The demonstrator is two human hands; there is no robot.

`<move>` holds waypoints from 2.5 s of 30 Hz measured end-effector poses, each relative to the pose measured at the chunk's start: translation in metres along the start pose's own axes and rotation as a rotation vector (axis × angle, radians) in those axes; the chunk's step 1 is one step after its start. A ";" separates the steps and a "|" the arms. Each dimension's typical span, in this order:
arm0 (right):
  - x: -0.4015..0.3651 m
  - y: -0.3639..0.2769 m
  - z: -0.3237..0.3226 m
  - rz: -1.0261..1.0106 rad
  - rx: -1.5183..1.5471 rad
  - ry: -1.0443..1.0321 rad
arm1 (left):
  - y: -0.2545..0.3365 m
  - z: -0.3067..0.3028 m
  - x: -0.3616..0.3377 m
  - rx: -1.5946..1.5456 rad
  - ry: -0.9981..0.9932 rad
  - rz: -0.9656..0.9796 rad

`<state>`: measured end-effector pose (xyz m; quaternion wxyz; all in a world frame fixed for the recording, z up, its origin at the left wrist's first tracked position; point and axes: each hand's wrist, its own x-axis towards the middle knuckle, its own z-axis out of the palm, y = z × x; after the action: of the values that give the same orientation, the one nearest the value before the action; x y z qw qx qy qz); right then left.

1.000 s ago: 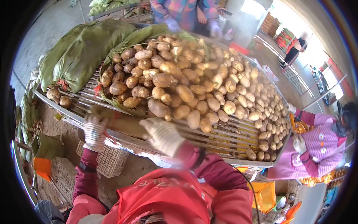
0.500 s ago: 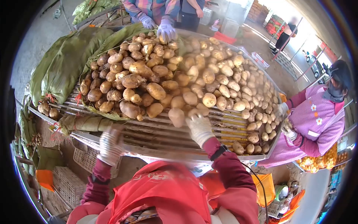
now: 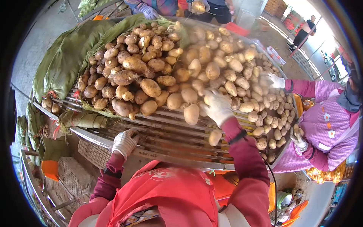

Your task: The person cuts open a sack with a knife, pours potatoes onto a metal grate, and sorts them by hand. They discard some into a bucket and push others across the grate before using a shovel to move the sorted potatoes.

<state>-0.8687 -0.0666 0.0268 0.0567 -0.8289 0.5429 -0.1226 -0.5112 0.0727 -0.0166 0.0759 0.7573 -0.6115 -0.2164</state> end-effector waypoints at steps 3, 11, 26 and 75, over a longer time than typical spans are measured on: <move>0.057 -0.008 0.036 -0.109 -0.096 -0.139 | 0.000 0.001 -0.003 -0.038 0.029 -0.044; 0.060 0.027 0.050 -0.211 -0.041 -0.169 | 0.003 0.003 -0.003 -0.020 0.056 -0.047; 0.018 -0.054 0.057 -0.148 -0.400 -0.241 | -0.003 0.011 0.001 0.032 0.075 0.024; 0.148 -0.061 0.044 -0.132 0.014 -0.231 | -0.004 0.005 -0.004 0.008 0.317 0.129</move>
<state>-0.7467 -0.1788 0.0195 0.1163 -0.8709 0.4763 -0.0338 -0.5103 0.0788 -0.0219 0.1821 0.7415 -0.6400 -0.0866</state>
